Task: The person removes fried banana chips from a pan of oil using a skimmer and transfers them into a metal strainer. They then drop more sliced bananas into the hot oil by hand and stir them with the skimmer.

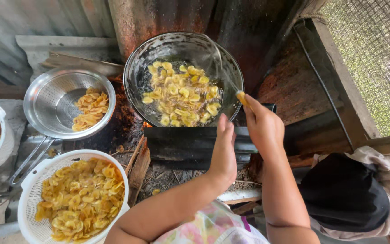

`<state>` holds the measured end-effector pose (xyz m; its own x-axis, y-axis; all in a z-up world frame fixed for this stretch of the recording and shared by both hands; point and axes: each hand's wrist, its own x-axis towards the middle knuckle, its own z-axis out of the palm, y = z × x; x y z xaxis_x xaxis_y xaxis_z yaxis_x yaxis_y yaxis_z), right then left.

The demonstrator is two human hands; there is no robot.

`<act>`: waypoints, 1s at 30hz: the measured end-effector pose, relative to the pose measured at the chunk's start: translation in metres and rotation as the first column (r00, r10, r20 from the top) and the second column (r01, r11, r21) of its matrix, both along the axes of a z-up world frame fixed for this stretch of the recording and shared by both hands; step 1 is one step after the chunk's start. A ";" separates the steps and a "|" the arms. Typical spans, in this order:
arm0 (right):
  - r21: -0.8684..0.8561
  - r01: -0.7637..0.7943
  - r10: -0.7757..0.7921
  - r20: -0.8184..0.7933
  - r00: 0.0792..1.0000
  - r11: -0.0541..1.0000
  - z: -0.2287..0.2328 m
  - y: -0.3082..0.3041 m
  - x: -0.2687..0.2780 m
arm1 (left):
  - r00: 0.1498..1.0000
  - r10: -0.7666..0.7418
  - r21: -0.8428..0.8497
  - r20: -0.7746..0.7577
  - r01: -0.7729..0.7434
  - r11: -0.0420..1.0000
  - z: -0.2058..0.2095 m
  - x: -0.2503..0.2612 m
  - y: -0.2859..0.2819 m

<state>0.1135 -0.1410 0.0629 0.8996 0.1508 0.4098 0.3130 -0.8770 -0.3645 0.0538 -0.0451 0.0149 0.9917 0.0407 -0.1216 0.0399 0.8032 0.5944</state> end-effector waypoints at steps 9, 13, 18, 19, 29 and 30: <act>-0.085 -0.283 0.281 -0.033 0.959 0.955 0.006 0.025 -0.024 | 0.999 0.048 -0.006 0.001 -0.048 0.999 0.000 -0.015 0.007; -0.172 -0.240 0.239 -0.022 0.971 0.956 0.052 0.005 -0.073 | 0.977 -0.081 -0.097 -0.197 0.063 0.993 0.003 -0.030 0.010; -0.318 -0.183 0.169 -0.073 0.983 0.930 0.038 0.016 -0.068 | 0.985 -0.088 -0.168 -0.148 0.062 0.984 -0.016 -0.018 0.000; -0.318 -0.187 0.171 -0.077 0.982 0.930 0.032 0.018 -0.060 | 0.993 -0.058 -0.185 -0.102 0.038 0.982 -0.020 -0.017 -0.002; -0.212 -0.152 0.154 -0.007 0.988 0.965 0.018 0.000 -0.062 | 0.983 -0.119 -0.219 -0.139 0.087 0.972 -0.017 -0.018 -0.008; -0.219 -0.100 0.101 -0.008 0.995 0.971 0.012 0.003 -0.055 | 0.989 -0.100 -0.188 -0.109 0.078 0.979 -0.016 -0.015 -0.010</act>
<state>0.0581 -0.1379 0.0748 0.8742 0.3266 0.3593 0.4044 -0.8993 -0.1665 0.0391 -0.0549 -0.0015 0.9688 -0.0807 -0.2341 0.1766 0.8880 0.4246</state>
